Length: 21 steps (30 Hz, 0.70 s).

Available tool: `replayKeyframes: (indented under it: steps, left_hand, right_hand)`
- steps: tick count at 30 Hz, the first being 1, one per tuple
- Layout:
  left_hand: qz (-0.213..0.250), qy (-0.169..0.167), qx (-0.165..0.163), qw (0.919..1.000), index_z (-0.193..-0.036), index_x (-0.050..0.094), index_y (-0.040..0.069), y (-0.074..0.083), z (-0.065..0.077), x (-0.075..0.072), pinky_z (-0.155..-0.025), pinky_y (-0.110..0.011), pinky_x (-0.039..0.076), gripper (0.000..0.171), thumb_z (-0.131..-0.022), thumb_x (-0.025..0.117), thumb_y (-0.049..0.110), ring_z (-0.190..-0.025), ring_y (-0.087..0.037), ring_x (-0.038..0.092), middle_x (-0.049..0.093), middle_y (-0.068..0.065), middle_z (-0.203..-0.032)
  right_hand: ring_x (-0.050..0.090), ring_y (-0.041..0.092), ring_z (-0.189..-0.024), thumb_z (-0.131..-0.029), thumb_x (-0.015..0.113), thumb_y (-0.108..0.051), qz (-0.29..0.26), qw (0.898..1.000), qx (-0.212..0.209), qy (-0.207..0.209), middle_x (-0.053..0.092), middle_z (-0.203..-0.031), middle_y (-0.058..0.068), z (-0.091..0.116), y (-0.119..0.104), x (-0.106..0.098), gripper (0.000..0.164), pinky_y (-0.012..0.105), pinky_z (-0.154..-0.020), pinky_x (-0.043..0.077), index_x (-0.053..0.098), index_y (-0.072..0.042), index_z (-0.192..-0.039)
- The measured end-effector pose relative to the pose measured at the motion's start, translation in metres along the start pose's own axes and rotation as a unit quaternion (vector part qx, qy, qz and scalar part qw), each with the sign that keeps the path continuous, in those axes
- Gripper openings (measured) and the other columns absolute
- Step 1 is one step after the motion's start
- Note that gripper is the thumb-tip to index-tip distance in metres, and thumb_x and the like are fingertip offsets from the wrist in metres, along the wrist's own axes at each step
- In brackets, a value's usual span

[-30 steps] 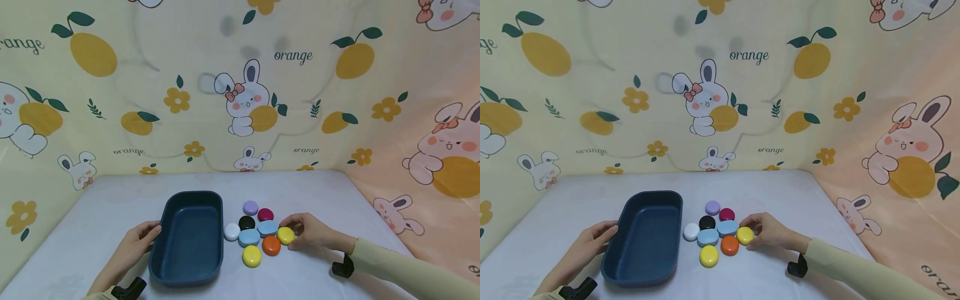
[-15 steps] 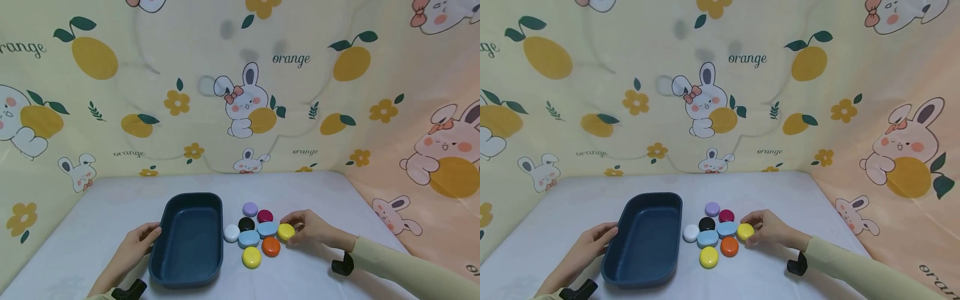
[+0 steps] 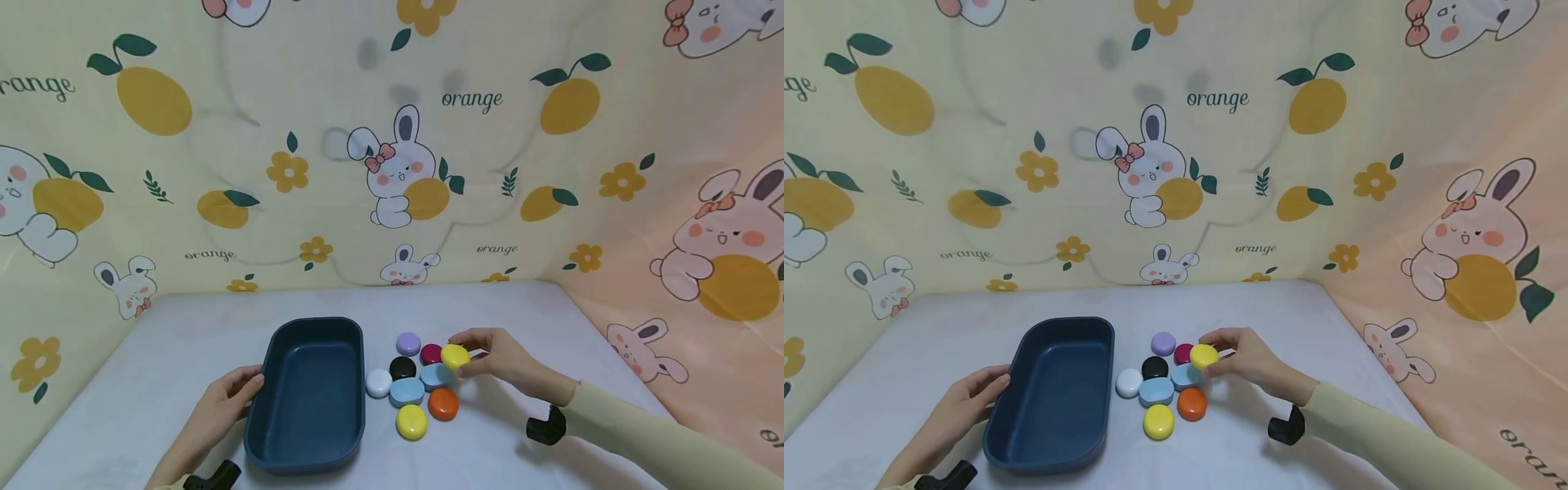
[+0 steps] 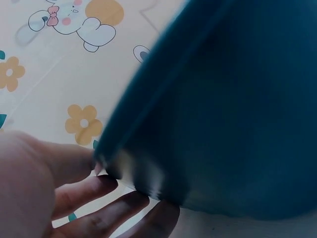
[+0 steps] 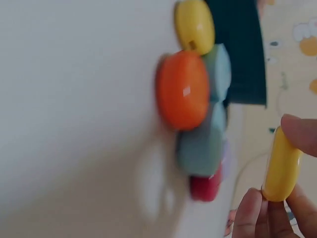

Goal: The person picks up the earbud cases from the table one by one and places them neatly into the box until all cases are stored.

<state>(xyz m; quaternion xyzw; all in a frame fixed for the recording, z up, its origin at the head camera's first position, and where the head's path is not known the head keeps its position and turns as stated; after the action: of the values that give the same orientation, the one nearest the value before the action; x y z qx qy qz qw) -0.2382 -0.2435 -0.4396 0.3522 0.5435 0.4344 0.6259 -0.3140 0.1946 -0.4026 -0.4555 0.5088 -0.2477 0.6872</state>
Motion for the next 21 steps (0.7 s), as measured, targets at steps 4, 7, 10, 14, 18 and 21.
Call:
replayKeyframes:
  steps: [4, 7, 10, 14, 18, 21]
  left_hand:
    - [0.006, -0.001, 0.001, 1.0, -0.139, 0.048, -0.004, -0.002, 0.0, -0.001, -0.086, -0.047, 0.056, 0.055, -0.102, 0.054, 0.036, -0.118, -0.038, 0.057, 0.055, -0.024, -0.132]
    - [0.006, -0.002, 0.003, 1.0, -0.139, 0.048, -0.003, -0.002, 0.0, -0.001, -0.086, -0.047, 0.056, 0.054, -0.102, 0.054, 0.035, -0.119, -0.039, 0.056, 0.055, -0.025, -0.133]
    - [0.001, -0.003, 0.004, 1.0, -0.139, 0.048, -0.003, -0.001, 0.0, 0.0, -0.086, -0.048, 0.056, 0.053, -0.103, 0.054, 0.034, -0.119, -0.039, 0.056, 0.054, -0.025, -0.134]
    - [0.002, -0.004, 0.005, 1.0, -0.14, 0.048, -0.003, -0.001, 0.0, 0.0, -0.086, -0.048, 0.056, 0.052, -0.103, 0.053, 0.034, -0.12, -0.04, 0.055, 0.053, -0.025, -0.136]
    - [0.006, -0.003, 0.006, 1.0, -0.14, 0.048, -0.002, -0.002, 0.001, 0.0, -0.088, -0.048, 0.055, 0.053, -0.103, 0.054, 0.035, -0.121, -0.04, 0.054, 0.052, -0.025, -0.137]
    - [0.006, 0.0, 0.008, 0.9999, -0.14, 0.048, -0.002, -0.002, 0.001, 0.0, -0.088, -0.049, 0.055, 0.055, -0.102, 0.054, 0.036, -0.121, -0.04, 0.054, 0.052, -0.026, -0.137]
  right_hand:
    - [0.058, 0.029, -0.106, -0.076, 0.086, -0.015, -0.031, 0.999, -0.006, 0.002, 0.066, -0.114, 0.007, -0.002, -0.014, 0.009, 0.051, 0.036, -0.085, 0.055, 0.067, -0.007, -0.122]
    - [0.058, 0.031, -0.106, -0.076, 0.086, -0.016, -0.046, 0.999, -0.01, 0.007, 0.066, -0.113, 0.007, -0.001, -0.026, 0.017, 0.049, 0.036, -0.084, 0.056, 0.068, -0.007, -0.121]
    - [0.058, 0.032, -0.106, -0.077, 0.086, -0.015, -0.069, 0.997, -0.012, 0.006, 0.066, -0.113, 0.007, 0.0, -0.04, 0.028, 0.049, 0.036, -0.086, 0.055, 0.067, -0.007, -0.122]
    - [0.058, 0.031, -0.104, -0.078, 0.085, -0.013, -0.099, 0.995, -0.017, -0.007, 0.066, -0.115, 0.007, 0.003, -0.061, 0.05, 0.048, 0.035, -0.087, 0.054, 0.067, -0.008, -0.122]
    - [0.06, 0.032, -0.1, -0.076, 0.086, -0.012, -0.123, 0.992, -0.027, -0.034, 0.067, -0.112, 0.007, 0.003, -0.081, 0.08, 0.046, 0.034, -0.085, 0.055, 0.069, -0.009, -0.119]
    - [0.063, 0.032, -0.096, -0.076, 0.087, -0.01, -0.149, 0.986, -0.036, -0.06, 0.067, -0.11, 0.009, 0.001, -0.094, 0.105, 0.044, 0.033, -0.085, 0.056, 0.07, -0.009, -0.117]
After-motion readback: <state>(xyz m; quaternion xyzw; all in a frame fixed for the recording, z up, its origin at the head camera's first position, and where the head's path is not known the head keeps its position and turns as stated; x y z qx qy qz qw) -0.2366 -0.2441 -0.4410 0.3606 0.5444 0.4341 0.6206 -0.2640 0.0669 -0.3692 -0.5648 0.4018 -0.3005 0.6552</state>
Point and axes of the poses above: each hand's wrist, its own z-axis away from the middle knuckle, its own x-axis out of the palm, y = z × x, the point moved 7 cm from there along -z, towards the middle knuckle
